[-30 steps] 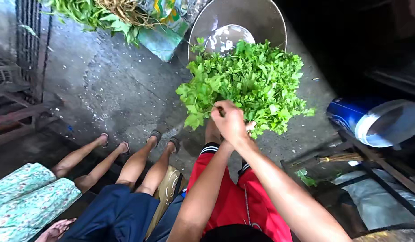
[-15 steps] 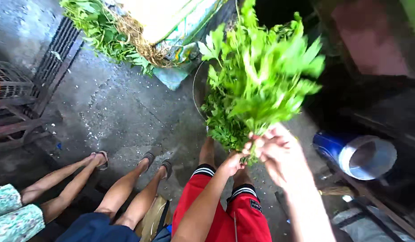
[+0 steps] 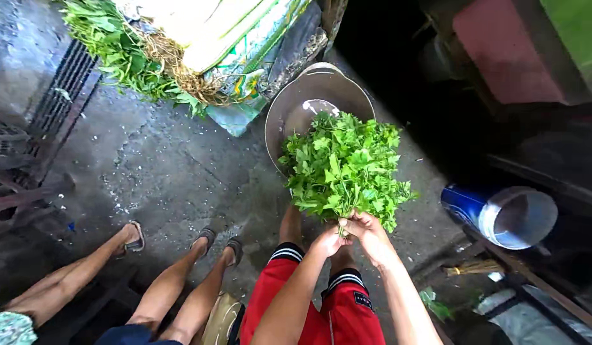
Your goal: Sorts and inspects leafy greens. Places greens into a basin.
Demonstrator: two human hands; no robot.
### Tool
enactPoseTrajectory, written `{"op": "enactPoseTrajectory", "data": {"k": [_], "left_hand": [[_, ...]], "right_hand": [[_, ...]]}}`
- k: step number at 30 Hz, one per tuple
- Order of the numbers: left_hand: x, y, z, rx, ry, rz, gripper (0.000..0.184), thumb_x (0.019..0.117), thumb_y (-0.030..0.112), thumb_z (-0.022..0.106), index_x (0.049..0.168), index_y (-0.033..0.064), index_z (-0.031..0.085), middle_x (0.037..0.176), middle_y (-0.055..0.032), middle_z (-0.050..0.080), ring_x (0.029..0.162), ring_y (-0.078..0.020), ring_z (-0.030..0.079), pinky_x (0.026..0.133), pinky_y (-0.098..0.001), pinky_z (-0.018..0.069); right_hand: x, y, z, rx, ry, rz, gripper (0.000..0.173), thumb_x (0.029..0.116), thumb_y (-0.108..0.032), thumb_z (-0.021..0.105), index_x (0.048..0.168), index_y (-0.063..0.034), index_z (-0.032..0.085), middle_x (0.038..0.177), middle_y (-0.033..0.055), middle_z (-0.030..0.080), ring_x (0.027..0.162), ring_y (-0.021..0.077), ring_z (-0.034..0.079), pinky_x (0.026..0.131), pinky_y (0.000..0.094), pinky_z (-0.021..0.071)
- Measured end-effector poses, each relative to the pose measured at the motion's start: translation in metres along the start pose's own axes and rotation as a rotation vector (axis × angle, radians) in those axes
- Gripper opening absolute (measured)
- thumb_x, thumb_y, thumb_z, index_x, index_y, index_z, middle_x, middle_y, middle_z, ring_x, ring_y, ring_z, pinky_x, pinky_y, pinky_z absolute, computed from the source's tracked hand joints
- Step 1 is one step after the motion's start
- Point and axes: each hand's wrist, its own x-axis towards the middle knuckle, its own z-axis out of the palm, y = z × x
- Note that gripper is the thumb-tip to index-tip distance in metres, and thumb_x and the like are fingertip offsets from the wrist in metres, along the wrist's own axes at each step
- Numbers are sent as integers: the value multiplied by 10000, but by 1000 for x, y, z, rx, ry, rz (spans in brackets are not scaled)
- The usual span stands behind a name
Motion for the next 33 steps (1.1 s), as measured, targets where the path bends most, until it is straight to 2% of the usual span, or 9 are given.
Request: {"op": "enactPoseTrajectory", "data": {"k": [3, 5, 7, 13, 18, 21, 25, 30, 33], "left_hand": [[5, 0, 1, -30, -20, -2, 202, 1102, 124, 329, 1046, 120, 523, 745, 18, 583, 664, -113, 593, 660, -302, 532], [11, -1, 1, -25, 2, -41, 255, 1117, 181, 309, 1133, 71, 539, 835, -41, 625, 726, -155, 628, 696, -337, 551], [16, -1, -1, -32, -8, -58, 259, 1109, 162, 349, 1220, 27, 540, 942, -97, 671, 815, -204, 679, 771, -389, 583], [14, -4, 13, -69, 5, -57, 360, 1015, 18, 468, 1371, 44, 423, 1131, -131, 611, 917, -225, 653, 785, -405, 572], [13, -8, 12, -93, -12, -65, 199, 1039, 75, 338, 1142, 47, 506, 983, -95, 621, 811, -202, 636, 755, -391, 559], [15, 1, 10, -106, -64, -121, 363, 1102, 247, 270, 1294, 35, 494, 1159, -158, 616, 983, -279, 654, 864, -476, 556], [23, 10, 6, -23, 1, -183, 404, 1116, 252, 288, 1407, 24, 453, 1260, -194, 596, 1051, -302, 647, 897, -475, 551], [34, 19, -6, -60, 16, -197, 315, 1106, 246, 217, 1213, 80, 463, 1104, -144, 592, 996, -294, 624, 896, -523, 527], [42, 13, -11, -75, -120, -208, 481, 1089, 347, 137, 1335, 90, 461, 1274, -178, 593, 1140, -342, 608, 942, -572, 508]], "right_hand": [[11, 16, -5, 100, 126, 123, 64, 963, 29, 634, 1025, 34, 620, 813, 76, 658, 634, 122, 636, 587, 276, 576], [21, 37, -14, 131, 270, 215, 183, 968, 26, 635, 1146, 59, 609, 849, 110, 663, 611, 141, 616, 547, 292, 551], [27, 45, -18, 106, 367, 221, 162, 951, 22, 668, 1100, 68, 623, 833, 116, 669, 595, 139, 616, 532, 287, 552], [14, 46, -21, -138, 584, 193, 141, 912, -28, 683, 1028, 52, 676, 884, 150, 686, 746, 200, 666, 703, 412, 578], [18, 47, -34, 1, 521, 414, 259, 978, -1, 608, 1219, 69, 545, 844, 145, 622, 611, 182, 620, 550, 340, 561], [25, 52, -44, 62, 491, 483, 318, 1001, -10, 581, 1303, 51, 500, 902, 160, 629, 646, 216, 639, 572, 396, 585], [27, 57, -48, 44, 493, 419, 211, 983, 18, 583, 1187, 65, 557, 817, 107, 627, 615, 134, 616, 571, 286, 554], [26, 67, -44, 61, 439, 240, 57, 921, 24, 697, 965, 49, 670, 822, 93, 675, 670, 120, 641, 624, 278, 570], [29, 66, -38, 19, 428, 200, 93, 916, -18, 711, 840, 9, 665, 692, 33, 633, 556, 75, 564, 560, 241, 511]]}}
